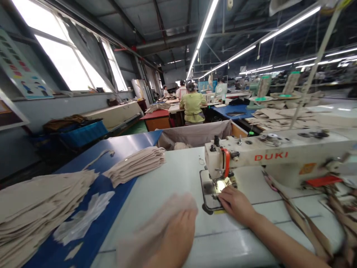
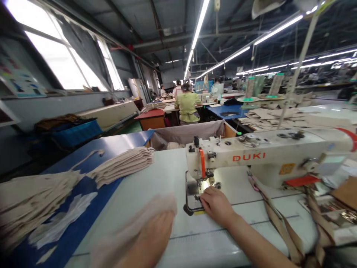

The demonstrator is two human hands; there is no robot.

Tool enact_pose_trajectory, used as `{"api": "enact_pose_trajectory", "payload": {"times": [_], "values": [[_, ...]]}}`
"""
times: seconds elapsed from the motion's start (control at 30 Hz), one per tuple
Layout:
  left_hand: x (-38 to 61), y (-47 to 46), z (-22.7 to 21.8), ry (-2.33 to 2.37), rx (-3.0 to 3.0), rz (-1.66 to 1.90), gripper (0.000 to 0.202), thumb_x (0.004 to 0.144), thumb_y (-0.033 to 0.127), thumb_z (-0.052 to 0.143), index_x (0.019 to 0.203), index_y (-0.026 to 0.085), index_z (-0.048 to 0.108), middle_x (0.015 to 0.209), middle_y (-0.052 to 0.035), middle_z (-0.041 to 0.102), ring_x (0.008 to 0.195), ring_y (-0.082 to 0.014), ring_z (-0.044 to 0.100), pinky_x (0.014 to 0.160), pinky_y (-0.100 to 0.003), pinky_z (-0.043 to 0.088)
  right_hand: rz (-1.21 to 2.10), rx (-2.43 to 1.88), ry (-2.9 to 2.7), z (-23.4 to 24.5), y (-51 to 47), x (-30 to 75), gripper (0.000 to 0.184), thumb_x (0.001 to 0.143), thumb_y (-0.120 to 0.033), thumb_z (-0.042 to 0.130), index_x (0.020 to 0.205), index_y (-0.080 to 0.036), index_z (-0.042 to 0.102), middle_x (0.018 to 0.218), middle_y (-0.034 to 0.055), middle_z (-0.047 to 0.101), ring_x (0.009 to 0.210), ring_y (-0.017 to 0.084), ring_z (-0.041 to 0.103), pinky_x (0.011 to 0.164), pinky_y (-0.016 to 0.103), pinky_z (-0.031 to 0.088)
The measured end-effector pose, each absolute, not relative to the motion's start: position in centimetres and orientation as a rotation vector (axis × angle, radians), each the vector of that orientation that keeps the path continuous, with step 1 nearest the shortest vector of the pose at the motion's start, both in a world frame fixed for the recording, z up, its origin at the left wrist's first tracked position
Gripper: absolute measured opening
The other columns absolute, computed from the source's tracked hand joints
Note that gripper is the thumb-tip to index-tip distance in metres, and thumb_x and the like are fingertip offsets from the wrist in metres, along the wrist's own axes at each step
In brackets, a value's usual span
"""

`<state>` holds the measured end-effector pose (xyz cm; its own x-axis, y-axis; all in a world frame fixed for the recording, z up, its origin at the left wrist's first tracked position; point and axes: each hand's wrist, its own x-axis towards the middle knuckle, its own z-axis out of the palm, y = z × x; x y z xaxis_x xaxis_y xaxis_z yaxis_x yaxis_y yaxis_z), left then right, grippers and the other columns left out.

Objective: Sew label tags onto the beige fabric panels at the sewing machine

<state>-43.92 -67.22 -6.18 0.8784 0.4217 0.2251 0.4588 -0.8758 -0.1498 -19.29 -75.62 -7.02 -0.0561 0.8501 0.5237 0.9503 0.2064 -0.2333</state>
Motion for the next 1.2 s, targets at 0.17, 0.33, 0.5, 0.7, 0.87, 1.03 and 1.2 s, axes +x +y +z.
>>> {"api": "enact_pose_trajectory", "payload": {"times": [0.17, 0.33, 0.5, 0.7, 0.87, 1.03, 1.2], "values": [[-41.5, -68.6, -7.7, -0.574, -2.950, -0.385, 0.033, 0.092, 0.015, 0.038, 0.110, 0.016, 0.066, 0.116, -0.0159, 0.069, 0.109, -0.0296, 0.065, 0.091, -0.045, 0.055, -0.236, -1.705, -1.927, -6.7, -75.6, -19.5, 0.019, 0.093, -0.016, 0.049, 0.079, -0.019, 0.063, 0.077, 0.0043, 0.062, 0.080, 0.018, 0.054, 0.074, 0.030, 0.044], [-41.9, -66.8, -6.0, -0.553, -3.094, -0.457, 0.037, 0.099, 0.037, 0.037, 0.120, 0.021, 0.063, 0.135, -0.0100, 0.060, 0.124, -0.0250, 0.055, 0.107, -0.045, 0.044, -0.214, -1.676, -1.942, -6.5, -75.4, -19.5, 0.021, 0.093, -0.016, 0.048, 0.079, -0.018, 0.063, 0.077, 0.0052, 0.062, 0.079, 0.019, 0.053, 0.074, 0.031, 0.044], [-41.8, -64.6, -6.2, -0.866, -3.098, -0.156, 0.052, 0.097, 0.044, 0.037, 0.144, 0.022, 0.044, 0.150, -0.0128, 0.043, 0.138, -0.0302, 0.040, 0.110, -0.053, 0.035, -0.182, -1.588, -1.976, -6.0, -75.9, -20.1, 0.019, 0.094, -0.018, 0.047, 0.088, -0.018, 0.065, 0.082, 0.0064, 0.064, 0.082, 0.019, 0.053, 0.077, 0.032, 0.045], [-41.1, -62.4, -4.9, -0.683, -3.248, 0.002, 0.053, 0.098, 0.044, 0.039, 0.148, 0.030, 0.035, 0.156, -0.0076, 0.033, 0.144, -0.0264, 0.030, 0.115, -0.053, 0.025, -0.034, -1.412, -2.139, -5.9, -76.3, -21.6, 0.014, 0.092, -0.020, 0.051, 0.094, -0.020, 0.065, 0.092, 0.0055, 0.066, 0.088, 0.019, 0.056, 0.084, 0.032, 0.048], [-41.1, -62.5, -4.8, -0.626, -3.181, -0.094, 0.054, 0.097, 0.048, 0.041, 0.148, 0.029, 0.036, 0.156, -0.0077, 0.034, 0.144, -0.0269, 0.029, 0.115, -0.053, 0.027, -0.012, -1.403, -2.114, -6.0, -76.4, -21.9, 0.017, 0.092, -0.018, 0.050, 0.095, -0.020, 0.067, 0.095, 0.0067, 0.068, 0.093, 0.020, 0.059, 0.088, 0.033, 0.050], [-43.5, -64.2, -4.7, -0.560, -2.864, -0.470, 0.045, 0.099, 0.035, 0.043, 0.143, 0.024, 0.044, 0.153, -0.0075, 0.040, 0.143, -0.0219, 0.032, 0.117, -0.046, 0.027, -0.049, -1.386, -2.097, -6.3, -77.1, -21.7, 0.023, 0.094, -0.017, 0.047, 0.104, -0.021, 0.068, 0.101, 0.0077, 0.070, 0.099, 0.020, 0.063, 0.091, 0.033, 0.053], [-51.7, -61.2, -3.5, -0.913, -2.683, -0.709, 0.041, 0.099, 0.026, 0.032, 0.131, 0.018, 0.056, 0.138, -0.0105, 0.057, 0.131, -0.0209, 0.049, 0.110, -0.042, 0.039, -0.163, -1.366, -2.145, -7.1, -77.2, -20.9, 0.021, 0.093, -0.025, 0.055, 0.108, -0.025, 0.070, 0.107, 0.0065, 0.071, 0.103, 0.020, 0.066, 0.090, 0.030, 0.056]]}}
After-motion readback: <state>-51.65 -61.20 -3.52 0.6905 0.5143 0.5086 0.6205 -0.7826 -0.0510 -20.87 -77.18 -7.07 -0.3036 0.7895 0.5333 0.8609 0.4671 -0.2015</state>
